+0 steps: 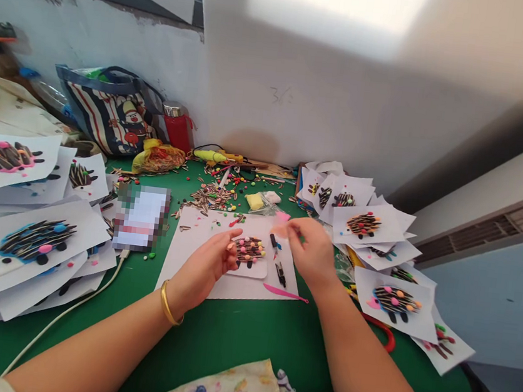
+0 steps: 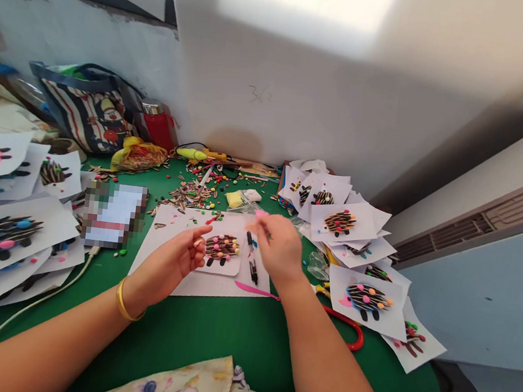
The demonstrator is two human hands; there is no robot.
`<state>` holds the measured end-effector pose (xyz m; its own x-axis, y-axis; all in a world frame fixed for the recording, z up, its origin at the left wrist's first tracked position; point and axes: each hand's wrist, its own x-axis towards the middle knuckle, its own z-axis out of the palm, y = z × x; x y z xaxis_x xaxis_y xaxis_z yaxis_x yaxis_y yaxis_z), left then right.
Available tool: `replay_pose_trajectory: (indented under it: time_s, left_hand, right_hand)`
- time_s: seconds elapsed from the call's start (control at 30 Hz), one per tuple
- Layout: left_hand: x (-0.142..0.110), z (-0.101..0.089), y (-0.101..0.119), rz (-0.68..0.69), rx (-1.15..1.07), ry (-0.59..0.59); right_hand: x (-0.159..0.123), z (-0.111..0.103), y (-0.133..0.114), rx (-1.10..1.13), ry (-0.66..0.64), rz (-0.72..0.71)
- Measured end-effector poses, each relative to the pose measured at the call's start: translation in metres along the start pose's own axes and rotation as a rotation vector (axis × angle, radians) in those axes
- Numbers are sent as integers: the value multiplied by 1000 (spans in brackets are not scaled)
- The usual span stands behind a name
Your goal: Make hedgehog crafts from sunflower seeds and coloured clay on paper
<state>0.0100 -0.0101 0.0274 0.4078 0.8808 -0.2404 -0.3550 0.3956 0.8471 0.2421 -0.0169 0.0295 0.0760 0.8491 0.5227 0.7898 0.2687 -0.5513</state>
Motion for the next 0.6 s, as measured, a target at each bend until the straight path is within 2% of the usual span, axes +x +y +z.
replay_pose_trajectory:
  time_s: [0.07, 0.13, 0.2, 0.3, 0.37, 0.43, 0.5, 0.6]
  left_hand:
    - [1, 0, 2, -105, -177, -8]
    - [2, 0, 4, -158, -241, -17]
    - [2, -1, 3, -167, -235, -10]
    - [3, -1, 2, -176, -179, 19]
    - [4, -2, 1, -178, -158, 24]
    - [4, -2, 0, -157, -150, 4]
    - [4, -3, -2, -132, -140, -23]
    - [2, -5, -4, -103, -104, -46]
  right_hand:
    - [4, -4, 18, -240, 38, -15]
    - [5, -4, 28, -406, -22, 11]
    - [4, 0, 29, -460, -85, 24]
    - [-1, 7, 13, -329, -61, -48]
    - [-6, 12, -5, -140, -36, -150]
    - [-12, 16, -22, 53, -77, -223]
    - [-19, 21, -36, 167, -142, -250]
    - [-26, 27, -47, 248, -156, -238]
